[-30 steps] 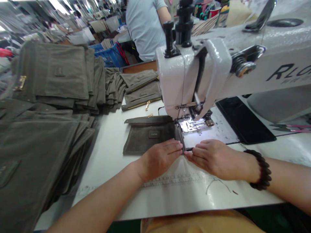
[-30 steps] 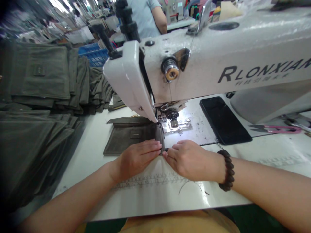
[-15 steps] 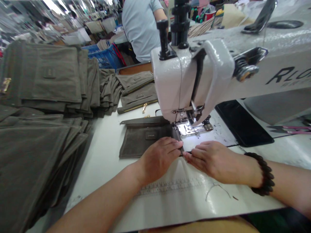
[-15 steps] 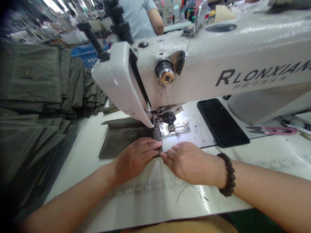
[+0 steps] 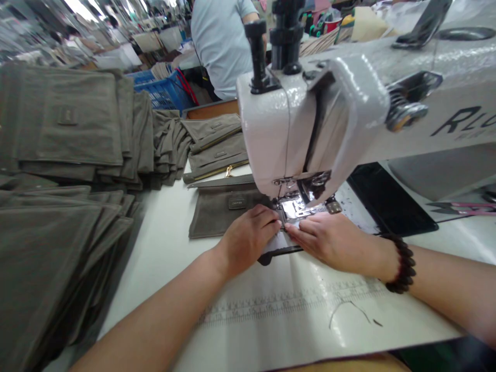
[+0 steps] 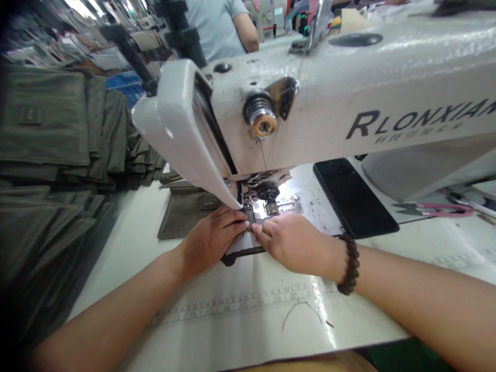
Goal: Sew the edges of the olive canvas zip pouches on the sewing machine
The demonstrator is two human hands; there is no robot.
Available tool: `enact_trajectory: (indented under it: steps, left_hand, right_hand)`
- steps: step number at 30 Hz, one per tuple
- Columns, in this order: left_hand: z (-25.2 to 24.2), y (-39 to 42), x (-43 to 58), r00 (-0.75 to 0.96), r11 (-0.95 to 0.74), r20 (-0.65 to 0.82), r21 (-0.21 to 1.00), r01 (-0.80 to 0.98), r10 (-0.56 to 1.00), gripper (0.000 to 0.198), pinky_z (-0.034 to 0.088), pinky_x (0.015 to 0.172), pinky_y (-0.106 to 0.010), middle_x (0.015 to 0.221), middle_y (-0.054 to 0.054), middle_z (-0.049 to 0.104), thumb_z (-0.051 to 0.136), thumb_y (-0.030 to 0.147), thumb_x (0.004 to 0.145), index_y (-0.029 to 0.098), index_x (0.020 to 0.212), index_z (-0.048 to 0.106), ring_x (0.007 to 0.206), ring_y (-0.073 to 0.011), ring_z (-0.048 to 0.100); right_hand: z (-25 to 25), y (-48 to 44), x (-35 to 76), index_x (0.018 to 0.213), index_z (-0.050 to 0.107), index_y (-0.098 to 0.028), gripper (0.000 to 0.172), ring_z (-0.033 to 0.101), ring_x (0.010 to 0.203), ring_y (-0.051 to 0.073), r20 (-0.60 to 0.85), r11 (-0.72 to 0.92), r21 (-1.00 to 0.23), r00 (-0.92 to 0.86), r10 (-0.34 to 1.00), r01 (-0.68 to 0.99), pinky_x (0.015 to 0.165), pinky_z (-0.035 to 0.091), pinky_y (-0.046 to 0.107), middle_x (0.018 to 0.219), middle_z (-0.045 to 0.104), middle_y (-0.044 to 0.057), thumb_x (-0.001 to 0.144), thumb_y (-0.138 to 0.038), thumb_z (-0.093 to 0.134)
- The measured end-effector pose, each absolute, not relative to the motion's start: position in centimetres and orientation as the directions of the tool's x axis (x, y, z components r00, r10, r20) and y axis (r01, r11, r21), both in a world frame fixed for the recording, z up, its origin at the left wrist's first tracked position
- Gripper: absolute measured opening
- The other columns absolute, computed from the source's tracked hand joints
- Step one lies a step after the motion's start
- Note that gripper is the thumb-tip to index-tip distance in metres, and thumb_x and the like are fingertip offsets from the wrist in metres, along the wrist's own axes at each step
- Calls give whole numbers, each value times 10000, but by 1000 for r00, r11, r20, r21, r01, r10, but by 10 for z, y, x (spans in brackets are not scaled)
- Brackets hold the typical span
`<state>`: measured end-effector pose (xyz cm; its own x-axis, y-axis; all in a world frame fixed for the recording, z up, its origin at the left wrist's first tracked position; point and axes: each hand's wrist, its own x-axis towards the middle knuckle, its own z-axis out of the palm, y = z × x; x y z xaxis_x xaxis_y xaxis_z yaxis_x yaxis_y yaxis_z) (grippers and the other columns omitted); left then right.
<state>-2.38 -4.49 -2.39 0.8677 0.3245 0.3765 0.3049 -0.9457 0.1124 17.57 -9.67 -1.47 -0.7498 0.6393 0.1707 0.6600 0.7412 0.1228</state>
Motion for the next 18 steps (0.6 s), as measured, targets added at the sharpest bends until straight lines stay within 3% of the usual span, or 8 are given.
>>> enact_trajectory:
  steps: [10,18]
  left_hand:
    - [-21,-29,-19,856,-921,368,1,389,362,158,480,773,-248,832,-29,636,476,116,834,144,857,629,814,-149,560]
    - [-21,-21,-15,820,-908,421,23,417,387,147,458,777,-229,777,-16,635,500,111,818,150,746,622,798,-146,572]
  right_hand:
    - [-22,-95,177,1049,584,-132,263,436,550,115,206,688,110,-693,690,718,478,193,273,651,557,23,868,-222,416]
    - [-23,-94,177,1032,591,-124,273,434,564,121,222,694,111,-698,680,711,484,180,276,656,557,32,893,-236,383]
